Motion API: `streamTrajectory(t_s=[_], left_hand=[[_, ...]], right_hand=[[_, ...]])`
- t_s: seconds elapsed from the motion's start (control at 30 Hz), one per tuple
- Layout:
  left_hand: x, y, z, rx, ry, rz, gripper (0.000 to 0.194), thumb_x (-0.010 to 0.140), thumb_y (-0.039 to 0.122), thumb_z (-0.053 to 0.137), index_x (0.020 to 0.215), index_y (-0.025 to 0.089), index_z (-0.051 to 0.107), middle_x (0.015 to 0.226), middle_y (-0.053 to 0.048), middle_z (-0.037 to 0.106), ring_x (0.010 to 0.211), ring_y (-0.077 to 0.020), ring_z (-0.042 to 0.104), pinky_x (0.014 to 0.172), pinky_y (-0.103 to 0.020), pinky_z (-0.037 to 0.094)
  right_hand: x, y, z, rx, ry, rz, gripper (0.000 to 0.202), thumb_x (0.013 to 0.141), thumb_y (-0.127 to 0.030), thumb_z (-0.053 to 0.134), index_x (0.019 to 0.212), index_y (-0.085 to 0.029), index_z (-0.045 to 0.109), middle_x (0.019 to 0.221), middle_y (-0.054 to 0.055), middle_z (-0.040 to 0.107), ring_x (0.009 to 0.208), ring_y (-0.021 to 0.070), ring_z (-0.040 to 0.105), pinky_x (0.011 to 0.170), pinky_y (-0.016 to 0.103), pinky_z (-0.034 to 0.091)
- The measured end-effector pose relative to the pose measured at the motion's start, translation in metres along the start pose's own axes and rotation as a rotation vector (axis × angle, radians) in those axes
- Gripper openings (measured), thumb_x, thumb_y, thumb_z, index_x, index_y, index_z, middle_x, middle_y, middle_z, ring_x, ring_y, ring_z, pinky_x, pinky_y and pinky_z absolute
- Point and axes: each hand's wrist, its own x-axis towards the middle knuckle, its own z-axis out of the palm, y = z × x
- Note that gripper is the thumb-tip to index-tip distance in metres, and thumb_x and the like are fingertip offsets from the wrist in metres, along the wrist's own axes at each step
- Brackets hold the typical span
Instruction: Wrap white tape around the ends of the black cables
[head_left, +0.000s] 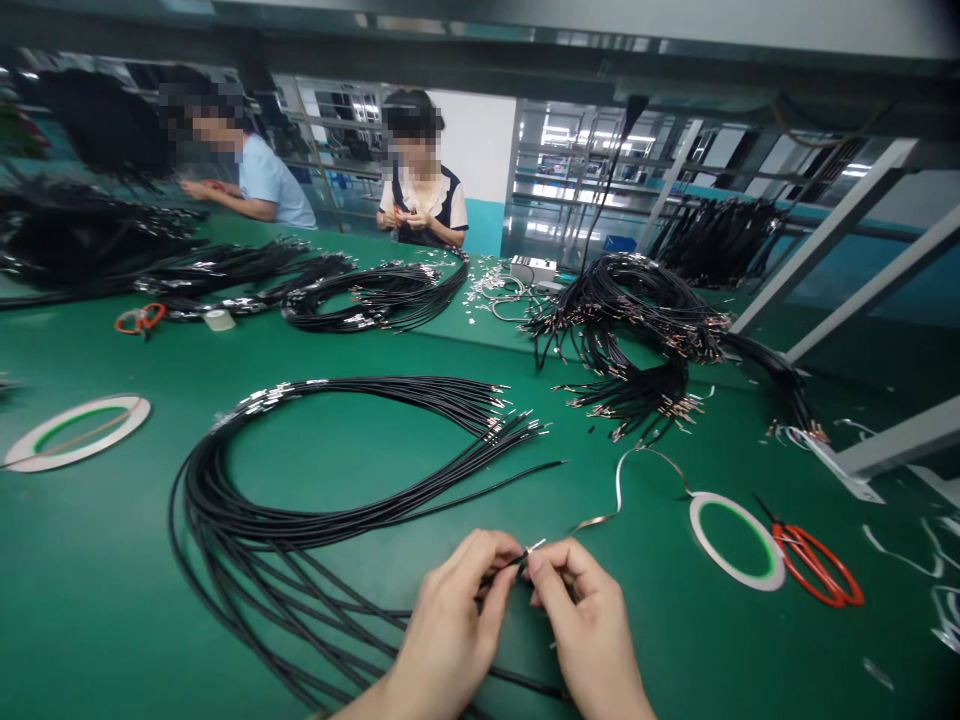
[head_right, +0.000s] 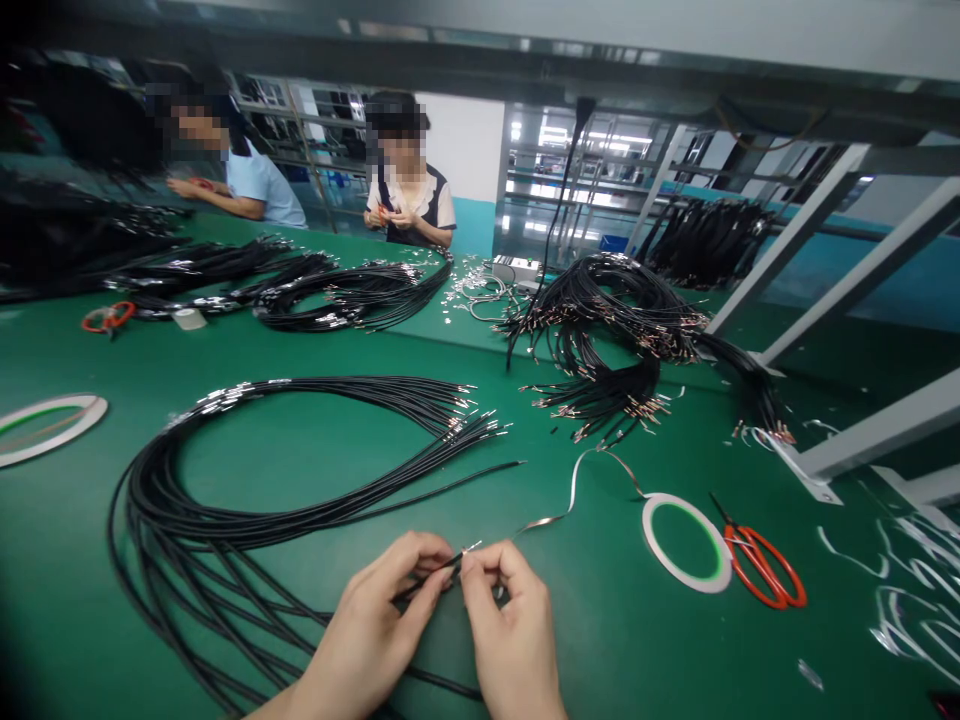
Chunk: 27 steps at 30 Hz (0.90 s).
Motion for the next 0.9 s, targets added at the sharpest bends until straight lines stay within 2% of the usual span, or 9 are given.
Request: streamTrajectory(t_s=[0.4, 0.7, 0.8, 0.9], left_hand=[[-0.0007, 0.0034, -0.001, 0.073, -0.019, 0.041, 0.015, 0.09, 0.019, 0.047, 0.095, 0.025, 0.059, 0.088, -0.002, 0.062, 0.083, -0.0154, 0.061, 0.073, -0.022, 0.047], [-0.0006, 0.0009, -0.0029, 0.104, -0.054, 0.096, 0.031, 0.091, 0.019, 0.044, 0.114, 0.026, 0.063, 0.079, -0.004, 0.057, 0.07, -0.0147, 0.058, 0.063, -0.024, 0.046], [-0.0003, -0.0005, -0.0021, 0.051, -0.053, 0.046, 0.03, 0.09, 0.022, 0.045, 0.113, 0.024, 0.065, 0.079, -0.004, 0.056, 0.073, -0.0161, 0.057, 0.065, -0.026, 0.047], [0.0002, -0.0035, 0.0002, -0.105, -0.066, -0.1, 0.028, 0.089, 0.028, 0.049, 0.11, 0.024, 0.066, 0.084, -0.004, 0.054, 0.074, -0.016, 0.059, 0.066, -0.027, 0.05]], right_hand=[[0.0, -0.0013, 0.0003, 0.006, 0.017, -0.007, 0.022, 0.086, -0.035, 0.055, 0.073, -0.018, 0.061, 0.064, 0.0, 0.06, 0.061, 0.0158, 0.054, 0.059, 0.023, 0.043], [0.0011, 0.0021, 0.0012, 0.011, 0.005, -0.015, 0.022, 0.087, -0.034, 0.054, 0.073, -0.018, 0.059, 0.064, 0.0, 0.059, 0.06, 0.0148, 0.053, 0.057, 0.021, 0.043], [-0.0005, 0.0002, 0.0014, 0.034, -0.005, -0.016, 0.021, 0.086, -0.034, 0.055, 0.074, -0.018, 0.06, 0.066, 0.0, 0.062, 0.062, 0.0152, 0.056, 0.059, 0.021, 0.044], [-0.0008, -0.0025, 0.001, 0.044, -0.02, -0.015, 0.02, 0.086, -0.033, 0.055, 0.077, -0.018, 0.063, 0.068, 0.001, 0.064, 0.065, 0.016, 0.058, 0.061, 0.022, 0.045]])
